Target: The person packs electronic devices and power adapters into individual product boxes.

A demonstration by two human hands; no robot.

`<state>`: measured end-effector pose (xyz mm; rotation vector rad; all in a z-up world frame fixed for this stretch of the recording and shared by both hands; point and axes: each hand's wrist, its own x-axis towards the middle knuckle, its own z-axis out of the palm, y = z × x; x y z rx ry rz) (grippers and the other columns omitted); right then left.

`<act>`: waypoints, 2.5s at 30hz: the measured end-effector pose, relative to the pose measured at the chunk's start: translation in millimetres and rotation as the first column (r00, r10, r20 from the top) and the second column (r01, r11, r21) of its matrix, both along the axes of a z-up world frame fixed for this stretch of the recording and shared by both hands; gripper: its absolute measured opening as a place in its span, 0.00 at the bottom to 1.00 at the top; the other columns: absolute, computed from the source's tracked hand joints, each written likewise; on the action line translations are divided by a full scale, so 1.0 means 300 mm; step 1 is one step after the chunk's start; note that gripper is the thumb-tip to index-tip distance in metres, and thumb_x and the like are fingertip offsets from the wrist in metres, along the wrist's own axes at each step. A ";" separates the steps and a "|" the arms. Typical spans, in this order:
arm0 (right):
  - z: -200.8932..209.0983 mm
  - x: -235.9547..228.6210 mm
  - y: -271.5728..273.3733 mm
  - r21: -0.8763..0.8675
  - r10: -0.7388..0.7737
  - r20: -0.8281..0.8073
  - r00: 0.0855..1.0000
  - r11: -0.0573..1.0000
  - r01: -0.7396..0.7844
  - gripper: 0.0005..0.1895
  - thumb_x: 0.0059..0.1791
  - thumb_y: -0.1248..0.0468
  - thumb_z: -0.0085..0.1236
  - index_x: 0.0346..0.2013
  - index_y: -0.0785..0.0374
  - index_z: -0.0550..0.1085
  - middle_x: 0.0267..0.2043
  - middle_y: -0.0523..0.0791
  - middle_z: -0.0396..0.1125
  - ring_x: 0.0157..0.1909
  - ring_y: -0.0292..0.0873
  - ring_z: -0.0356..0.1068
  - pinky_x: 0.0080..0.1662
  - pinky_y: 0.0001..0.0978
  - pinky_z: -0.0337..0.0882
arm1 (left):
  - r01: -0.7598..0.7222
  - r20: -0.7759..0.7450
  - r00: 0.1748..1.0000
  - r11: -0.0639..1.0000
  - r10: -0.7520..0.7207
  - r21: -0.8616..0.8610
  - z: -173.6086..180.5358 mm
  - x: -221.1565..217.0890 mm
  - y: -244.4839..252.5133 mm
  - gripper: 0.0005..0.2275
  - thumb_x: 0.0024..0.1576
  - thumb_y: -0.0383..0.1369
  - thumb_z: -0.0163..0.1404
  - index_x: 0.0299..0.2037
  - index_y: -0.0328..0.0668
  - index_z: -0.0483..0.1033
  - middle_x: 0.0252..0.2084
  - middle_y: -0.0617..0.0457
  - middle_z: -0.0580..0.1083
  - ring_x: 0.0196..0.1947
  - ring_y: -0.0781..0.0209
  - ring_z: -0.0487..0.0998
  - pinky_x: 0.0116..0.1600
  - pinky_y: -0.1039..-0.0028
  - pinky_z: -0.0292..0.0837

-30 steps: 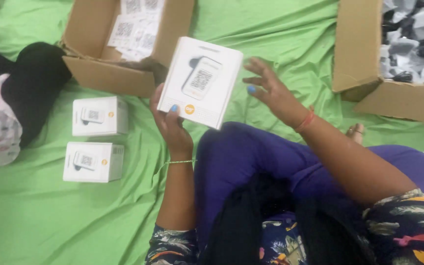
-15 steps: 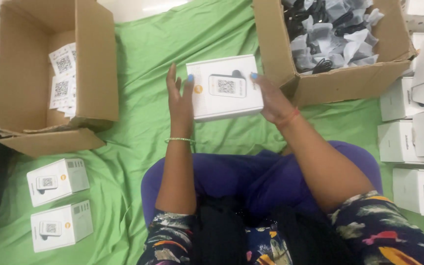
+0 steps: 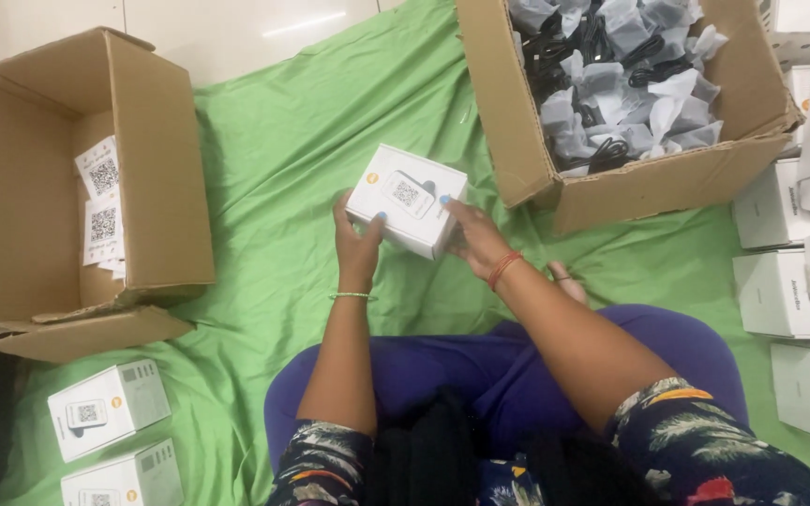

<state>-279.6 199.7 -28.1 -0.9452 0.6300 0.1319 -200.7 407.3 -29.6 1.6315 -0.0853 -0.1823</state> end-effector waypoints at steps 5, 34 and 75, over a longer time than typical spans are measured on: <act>-0.073 -0.007 -0.009 0.072 0.032 -0.016 0.999 0.997 -0.030 0.29 0.48 0.47 0.59 0.56 0.61 0.70 0.54 0.47 0.69 0.55 0.46 0.67 0.57 0.45 0.67 | 0.016 0.327 0.942 0.983 -0.077 0.183 -0.176 0.016 0.003 0.34 0.58 0.33 0.56 0.75 0.46 0.53 0.75 0.36 0.55 0.76 0.39 0.52 0.76 0.51 0.55; 0.084 -0.029 -0.021 -0.274 -0.278 0.098 0.956 0.916 0.294 0.26 0.54 0.42 0.51 0.43 0.65 0.77 0.34 0.41 0.73 0.33 0.36 0.72 0.34 0.29 0.69 | 0.141 0.232 0.753 0.496 -0.615 0.857 0.036 -0.086 -0.051 0.51 0.33 0.39 0.72 0.71 0.62 0.57 0.78 0.56 0.51 0.78 0.40 0.44 0.66 0.29 0.53; 0.134 -0.090 0.124 -0.951 0.664 -0.065 0.745 -0.269 0.156 0.34 0.38 0.69 0.56 0.61 0.65 0.69 0.61 0.54 0.67 0.66 0.54 0.61 0.68 0.53 0.53 | 0.085 0.513 0.825 0.949 -0.238 0.304 0.069 0.024 0.021 0.22 0.57 0.33 0.57 0.62 0.39 0.70 0.66 0.41 0.69 0.68 0.41 0.66 0.71 0.58 0.60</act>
